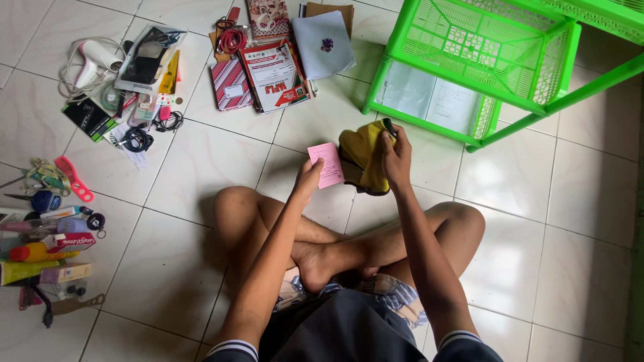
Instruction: The person assembles a green plastic storage rack by inserting cylindrical green legs into the corner sockets of the rack panels. They connect multiple panels together to form a multi-tiered structure, then place papers and a cloth into the bottom tier.
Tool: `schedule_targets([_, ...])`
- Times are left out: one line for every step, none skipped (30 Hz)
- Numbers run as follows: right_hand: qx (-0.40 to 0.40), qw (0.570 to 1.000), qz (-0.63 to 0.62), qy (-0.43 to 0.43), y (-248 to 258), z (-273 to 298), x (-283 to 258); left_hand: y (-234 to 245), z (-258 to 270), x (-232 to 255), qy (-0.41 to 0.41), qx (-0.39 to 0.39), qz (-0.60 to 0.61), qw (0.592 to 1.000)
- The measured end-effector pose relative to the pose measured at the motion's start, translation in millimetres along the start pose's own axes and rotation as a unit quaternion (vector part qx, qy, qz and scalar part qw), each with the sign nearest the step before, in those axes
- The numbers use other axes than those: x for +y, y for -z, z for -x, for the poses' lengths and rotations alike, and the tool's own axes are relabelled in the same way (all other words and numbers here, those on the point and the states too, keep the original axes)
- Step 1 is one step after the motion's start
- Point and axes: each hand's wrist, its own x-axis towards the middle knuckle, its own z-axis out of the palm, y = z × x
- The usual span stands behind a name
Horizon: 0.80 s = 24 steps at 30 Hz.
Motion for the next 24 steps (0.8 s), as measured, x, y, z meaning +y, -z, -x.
schedule_targets([-0.014, 1.000, -0.020, -0.011, -2.1, 1.4, -5.1, -0.6, -1.6, -2.8, 0.007, 0.000, -0.005, 1.000])
schedule_targets([-0.064, 0.997, 0.049, 0.015, -3.5, 5.4, -9.9, -1.7, -2.2, -4.6, 0.015, 0.000, -0.010, 1.000])
schedule_targets([-0.114, 0.986, 0.118, 0.044, -5.5, 7.7, -15.1, -4.2, -5.0, -2.8, 0.036, -0.019, 0.044, 0.998])
schedule_targets([-0.163, 0.966, 0.185, 0.072, -8.8, 10.0, -19.6, -8.0, -6.9, -0.1, 0.057, -0.038, 0.098, 0.993])
schedule_targets([-0.221, 0.942, 0.230, 0.103, -14.6, 14.1, -23.0, -10.9, -5.6, 2.0, 0.081, -0.056, 0.153, 0.983])
schedule_targets([-0.278, 0.911, 0.272, 0.134, -21.9, 18.0, -25.8, -13.5, -4.8, 5.2, 0.075, -0.070, 0.190, 0.976])
schedule_targets([-0.334, 0.874, 0.312, 0.165, -29.1, 22.4, -28.4, -15.8, -3.8, 8.4, 0.070, -0.082, 0.227, 0.968])
schedule_targets([-0.302, 0.863, 0.345, 0.213, -34.2, 27.8, -31.1, -17.5, -3.3, 11.9, 0.064, -0.095, 0.263, 0.958])
schedule_targets([-0.270, 0.847, 0.376, 0.261, -36.8, 34.9, -33.6, -18.4, -2.0, 14.4, 0.056, -0.104, 0.266, 0.957])
schedule_targets([-0.238, 0.827, 0.406, 0.307, -38.1, 38.6, -34.6, -18.9, -1.6, 16.9, 0.048, -0.112, 0.268, 0.956])
schedule_targets([-0.241, 0.862, 0.365, 0.256, -38.7, 37.9, -33.6, -18.8, -0.8, 18.5, 0.041, -0.120, 0.269, 0.955])
schedule_targets([-0.242, 0.892, 0.323, 0.203, -38.2, 35.7, -30.8, -20.1, -0.7, 19.5, 0.041, -0.115, 0.222, 0.967])
schedule_targets([-0.242, 0.917, 0.279, 0.148, -38.6, 36.3, -26.1, -21.2, 0.3, 19.7, 0.042, -0.109, 0.173, 0.978])
schedule_targets([-0.238, 0.909, 0.295, 0.175, -40.2, 41.0, -20.9, -21.9, 2.9, 19.4, 0.044, -0.104, 0.123, 0.986])
schedule_targets([-0.231, 0.898, 0.311, 0.206, -43.2, 44.3, -16.6, -21.7, 2.1, 22.2, 0.034, -0.115, 0.180, 0.976])
schedule_targets([-0.224, 0.887, 0.326, 0.237, -45.2, 47.6, -13.8, -21.6, 1.9, 25.2, 0.024, -0.126, 0.236, 0.963])
schedule_targets([-0.242, 0.882, 0.329, 0.235, -45.1, 51.9, -12.0, -23.2, 2.5, 27.6, 0.014, -0.137, 0.292, 0.946])
schedule_targets([-0.259, 0.877, 0.331, 0.232, -46.1, 57.1, -11.0, -22.7, 3.9, 30.3, 0.016, -0.143, 0.292, 0.946])
schedule_targets([-0.275, 0.871, 0.335, 0.230, -45.3, 57.5, -10.8, -22.6, 4.6, 33.7, 0.017, -0.150, 0.292, 0.944])
schedule_targets([-0.252, 0.886, 0.323, 0.217, -43.5, 52.0, -10.7, -24.2, 5.7, 37.3, 0.018, -0.158, 0.293, 0.943])
schedule_targets([-0.230, 0.900, 0.309, 0.205, -42.4, 45.4, -10.8, -27.3, 8.8, 40.7, 0.036, -0.158, 0.273, 0.948])
schedule_targets([-0.207, 0.913, 0.295, 0.192, -41.2, 41.0, -11.7, -31.1, 12.6, 44.4, 0.053, -0.157, 0.253, 0.953])
schedule_targets([-0.197, 0.909, 0.304, 0.205, -41.9, 41.1, -12.7, -32.8, 16.9, 48.6, 0.071, -0.155, 0.231, 0.958])
schedule_targets([-0.186, 0.906, 0.313, 0.218, -43.1, 41.8, -14.5, -35.7, 20.6, 53.6, 0.044, -0.162, 0.263, 0.950])
